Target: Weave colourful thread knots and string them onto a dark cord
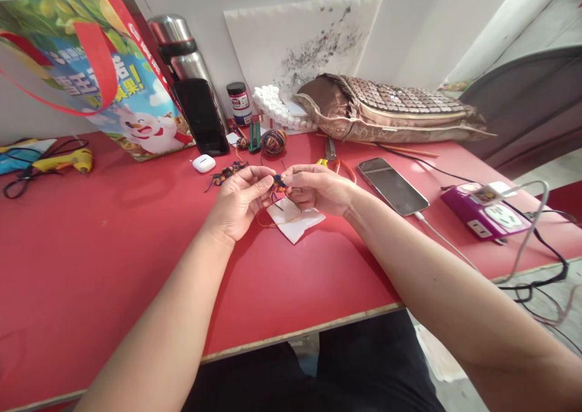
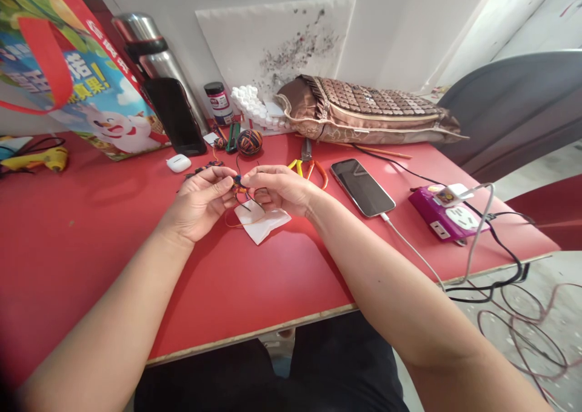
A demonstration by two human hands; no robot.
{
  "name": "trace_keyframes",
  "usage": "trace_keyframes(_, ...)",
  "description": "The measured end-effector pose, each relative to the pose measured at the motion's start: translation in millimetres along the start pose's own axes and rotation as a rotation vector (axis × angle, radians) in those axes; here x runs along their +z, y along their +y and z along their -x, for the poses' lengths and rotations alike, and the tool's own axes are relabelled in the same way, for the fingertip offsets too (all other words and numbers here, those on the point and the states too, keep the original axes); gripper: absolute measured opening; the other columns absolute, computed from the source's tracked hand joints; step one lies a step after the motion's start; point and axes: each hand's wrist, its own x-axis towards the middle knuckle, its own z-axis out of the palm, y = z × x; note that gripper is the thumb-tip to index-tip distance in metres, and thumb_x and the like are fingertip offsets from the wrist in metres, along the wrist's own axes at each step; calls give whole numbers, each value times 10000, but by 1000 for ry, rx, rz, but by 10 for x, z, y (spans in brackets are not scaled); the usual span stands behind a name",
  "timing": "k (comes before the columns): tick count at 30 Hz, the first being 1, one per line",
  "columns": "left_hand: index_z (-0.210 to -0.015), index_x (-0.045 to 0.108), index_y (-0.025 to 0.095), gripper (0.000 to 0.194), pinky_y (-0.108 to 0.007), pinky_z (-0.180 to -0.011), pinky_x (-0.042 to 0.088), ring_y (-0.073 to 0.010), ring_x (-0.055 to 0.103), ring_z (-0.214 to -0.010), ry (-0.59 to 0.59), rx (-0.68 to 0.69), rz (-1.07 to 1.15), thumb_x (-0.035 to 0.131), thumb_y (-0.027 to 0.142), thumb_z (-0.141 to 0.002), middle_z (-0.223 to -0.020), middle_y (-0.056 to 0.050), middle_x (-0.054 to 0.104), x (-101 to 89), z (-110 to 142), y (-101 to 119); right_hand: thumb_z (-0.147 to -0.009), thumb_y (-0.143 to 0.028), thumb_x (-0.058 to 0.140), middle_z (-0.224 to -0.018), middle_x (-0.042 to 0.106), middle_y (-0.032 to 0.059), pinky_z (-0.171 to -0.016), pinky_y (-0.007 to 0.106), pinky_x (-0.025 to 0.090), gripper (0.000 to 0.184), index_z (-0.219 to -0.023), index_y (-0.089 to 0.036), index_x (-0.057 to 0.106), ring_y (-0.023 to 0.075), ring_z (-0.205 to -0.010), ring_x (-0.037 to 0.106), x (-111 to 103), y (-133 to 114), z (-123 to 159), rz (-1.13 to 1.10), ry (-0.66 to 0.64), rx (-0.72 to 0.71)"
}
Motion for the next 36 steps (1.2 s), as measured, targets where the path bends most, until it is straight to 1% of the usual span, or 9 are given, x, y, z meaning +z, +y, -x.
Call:
trace_keyframes(6,-891,817,112,441,-201,-535,487,-74,554,-582,-22,-38,8,1025,396,-626,-740,-24,699,10,0,2,-605,-192,901,-548,474,-93,-452,186,207,314,-753,-167,626,37,-480,343,1,-5,-3,-34,38,-55)
trace_keyframes(10,-825,803,121,371,-209,-558,501,-83,588,-590,-12,-43,-23,1037,199,-548,-723,-15,710,-1,-6,-11,-620,-161,867,-572,500,-87,-477,189,245,281,-763,-173,625,43,-502,373,-2,-28,5,-44,55,-65)
trace_keyframes(12,-799,799,128,340,-209,-552,496,-83,594,-578,9,-31,-23,1021,161,-543,-733,-18,727,-3,-8,-16,-634,-164,862,-577,504,-85,-481,193,243,273,-763,-177,622,47,-506,381,-5,-25,1,-40,50,-65)
trace_keyframes(19,-734,781,110,291,-211,-535,483,-87,576,-541,14,-56,-32,988,154,-534,-644,-14,688,-1,-9,0,-635,-139,847,-571,495,-94,-467,200,201,263,-819,-164,660,39,-483,351,-5,-19,1,-37,27,-71)
trace_keyframes(23,-742,772,102,307,-212,-512,472,-92,570,-535,10,-66,-14,991,163,-536,-623,-15,672,17,1,10,-644,-177,880,-566,485,-92,-466,199,192,281,-783,-161,637,36,-486,353,-6,-12,-5,-50,38,-64)
trace_keyframes(27,-758,753,103,284,-210,-495,473,-100,579,-549,21,-81,-1,973,188,-599,-631,-15,666,27,7,8,-626,-197,924,-560,492,-92,-467,202,193,326,-769,-158,633,32,-483,345,-23,13,-25,-29,61,-53)
trace_keyframes(30,-733,721,108,210,-193,-490,467,-81,559,-524,82,-106,-6,915,108,-653,-621,-5,655,22,-3,1,-632,-223,939,-556,505,-85,-470,204,198,329,-779,-148,655,34,-486,350,-36,9,-27,-28,56,-45)
trace_keyframes(33,-795,723,117,184,-194,-498,486,-90,590,-535,134,-155,20,868,74,-689,-655,-8,679,26,-6,-1,-632,-252,954,-582,550,-59,-476,208,205,353,-730,-146,633,32,-493,353,-44,-15,-19,-36,53,-57)
trace_keyframes(36,-858,730,117,228,-194,-475,469,-102,616,-557,90,-174,15,898,153,-709,-733,-36,723,46,14,4,-626,-259,964,-614,583,-37,-478,213,196,368,-702,-143,623,26,-495,342,-43,-27,-16,-26,71,-78)
